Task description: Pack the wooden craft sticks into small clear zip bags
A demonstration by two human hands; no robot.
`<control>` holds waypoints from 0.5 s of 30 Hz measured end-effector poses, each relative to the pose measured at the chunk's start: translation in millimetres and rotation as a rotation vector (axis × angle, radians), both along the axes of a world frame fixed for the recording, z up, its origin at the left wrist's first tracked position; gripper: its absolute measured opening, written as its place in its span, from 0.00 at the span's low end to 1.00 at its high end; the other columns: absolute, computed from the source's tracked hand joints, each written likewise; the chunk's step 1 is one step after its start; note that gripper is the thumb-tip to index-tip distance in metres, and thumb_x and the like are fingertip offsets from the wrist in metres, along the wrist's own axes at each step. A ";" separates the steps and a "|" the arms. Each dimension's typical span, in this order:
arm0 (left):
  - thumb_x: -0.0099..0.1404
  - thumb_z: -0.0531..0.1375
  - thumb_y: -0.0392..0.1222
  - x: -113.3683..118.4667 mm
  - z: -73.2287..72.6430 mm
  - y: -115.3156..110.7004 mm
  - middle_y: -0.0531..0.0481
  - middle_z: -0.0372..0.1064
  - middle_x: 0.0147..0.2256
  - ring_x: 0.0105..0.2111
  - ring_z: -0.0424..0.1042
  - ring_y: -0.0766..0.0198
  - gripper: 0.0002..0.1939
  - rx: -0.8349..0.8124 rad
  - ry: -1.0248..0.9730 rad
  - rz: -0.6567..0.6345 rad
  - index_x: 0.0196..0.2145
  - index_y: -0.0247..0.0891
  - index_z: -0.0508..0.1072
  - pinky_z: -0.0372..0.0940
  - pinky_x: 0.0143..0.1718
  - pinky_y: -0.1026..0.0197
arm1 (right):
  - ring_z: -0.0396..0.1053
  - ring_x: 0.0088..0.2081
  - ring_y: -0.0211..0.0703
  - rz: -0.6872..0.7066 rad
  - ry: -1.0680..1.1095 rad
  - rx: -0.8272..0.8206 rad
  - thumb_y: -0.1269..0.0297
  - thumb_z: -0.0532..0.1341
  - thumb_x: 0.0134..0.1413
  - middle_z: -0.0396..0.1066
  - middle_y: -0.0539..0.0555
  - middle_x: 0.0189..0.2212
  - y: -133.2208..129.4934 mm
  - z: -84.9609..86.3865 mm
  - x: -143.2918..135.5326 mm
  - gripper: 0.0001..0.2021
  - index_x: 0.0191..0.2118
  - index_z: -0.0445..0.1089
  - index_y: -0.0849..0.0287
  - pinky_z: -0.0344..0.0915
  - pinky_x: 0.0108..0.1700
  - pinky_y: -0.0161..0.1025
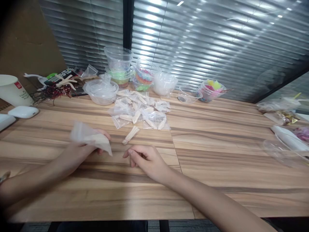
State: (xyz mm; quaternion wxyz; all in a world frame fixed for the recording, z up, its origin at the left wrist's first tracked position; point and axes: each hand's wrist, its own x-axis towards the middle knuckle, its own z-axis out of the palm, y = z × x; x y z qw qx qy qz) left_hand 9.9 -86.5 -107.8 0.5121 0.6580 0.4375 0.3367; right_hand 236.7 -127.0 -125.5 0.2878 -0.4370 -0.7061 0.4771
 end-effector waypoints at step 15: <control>0.61 0.55 0.46 3.6 0.3 -2.6 0.56 0.57 0.20 0.22 0.57 0.71 0.13 -0.143 0.082 -0.053 0.24 0.34 0.63 0.52 0.25 0.68 | 0.63 0.31 0.30 -0.101 0.181 -0.018 0.60 0.52 0.62 0.67 0.54 0.35 3.8 -11.8 -0.2 0.15 0.51 0.61 0.61 0.62 0.33 0.29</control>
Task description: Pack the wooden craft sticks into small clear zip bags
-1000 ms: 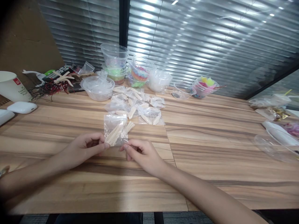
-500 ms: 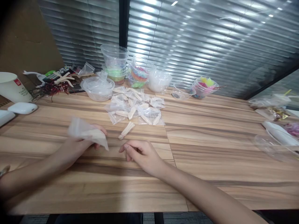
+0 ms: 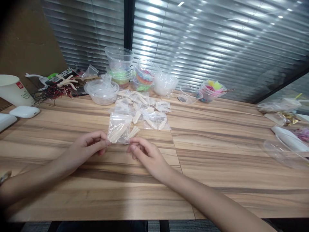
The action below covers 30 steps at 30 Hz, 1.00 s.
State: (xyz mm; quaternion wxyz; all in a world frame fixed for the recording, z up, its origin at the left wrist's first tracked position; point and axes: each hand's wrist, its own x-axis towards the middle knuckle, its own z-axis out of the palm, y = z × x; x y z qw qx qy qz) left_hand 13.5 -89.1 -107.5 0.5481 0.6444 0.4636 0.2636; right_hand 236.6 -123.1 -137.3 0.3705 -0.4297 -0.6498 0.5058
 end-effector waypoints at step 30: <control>0.63 0.56 0.33 -16.0 -0.7 -17.3 0.54 0.67 0.26 0.24 0.64 0.72 0.09 0.728 0.043 -0.286 0.39 0.42 0.73 0.56 0.25 0.70 | 0.61 0.24 0.31 0.180 -0.604 1.355 0.75 0.66 0.45 0.66 0.48 0.22 -17.6 35.3 4.6 0.15 0.42 0.71 0.62 0.54 0.23 0.35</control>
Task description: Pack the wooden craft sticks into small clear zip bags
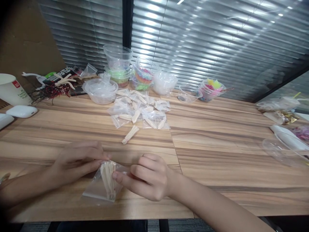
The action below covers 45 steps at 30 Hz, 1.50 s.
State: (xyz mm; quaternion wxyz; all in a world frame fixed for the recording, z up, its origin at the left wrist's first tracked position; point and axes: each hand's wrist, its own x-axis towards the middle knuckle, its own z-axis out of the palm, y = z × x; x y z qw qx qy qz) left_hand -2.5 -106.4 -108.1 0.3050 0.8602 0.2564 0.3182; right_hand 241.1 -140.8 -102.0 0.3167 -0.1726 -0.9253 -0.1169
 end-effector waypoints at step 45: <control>0.66 0.52 0.45 12.3 -9.7 5.7 0.51 0.70 0.40 0.37 0.67 0.65 0.13 -0.323 0.209 0.080 0.46 0.41 0.70 0.60 0.37 0.65 | 0.68 0.36 0.30 -0.180 0.209 -0.637 0.73 0.51 0.60 0.71 0.52 0.35 4.4 -17.5 -0.5 0.11 0.44 0.67 0.63 0.63 0.40 0.26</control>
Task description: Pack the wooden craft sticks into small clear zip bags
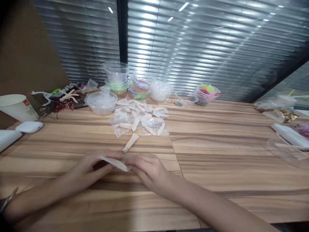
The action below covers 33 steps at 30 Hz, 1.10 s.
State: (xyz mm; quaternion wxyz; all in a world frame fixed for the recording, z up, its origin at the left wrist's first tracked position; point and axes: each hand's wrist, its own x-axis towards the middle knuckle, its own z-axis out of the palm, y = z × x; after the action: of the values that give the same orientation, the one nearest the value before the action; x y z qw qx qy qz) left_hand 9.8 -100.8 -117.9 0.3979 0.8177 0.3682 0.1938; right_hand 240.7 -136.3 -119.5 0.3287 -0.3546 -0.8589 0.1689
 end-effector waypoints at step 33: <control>0.67 0.48 0.53 6.2 -8.7 8.1 0.52 0.63 0.24 0.25 0.61 0.69 0.20 -0.267 -0.178 0.090 0.29 0.33 0.65 0.55 0.28 0.67 | 0.57 0.22 0.28 -0.120 0.506 -0.748 0.53 0.55 0.58 0.60 0.49 0.19 22.1 -12.9 -7.6 0.17 0.31 0.64 0.66 0.54 0.26 0.28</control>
State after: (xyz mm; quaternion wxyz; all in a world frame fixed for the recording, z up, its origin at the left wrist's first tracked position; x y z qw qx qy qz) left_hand 16.0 -92.6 -126.6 0.5250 0.7198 0.3903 0.2324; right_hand 233.1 -114.2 -132.4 0.3866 -0.4455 -0.6097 0.5294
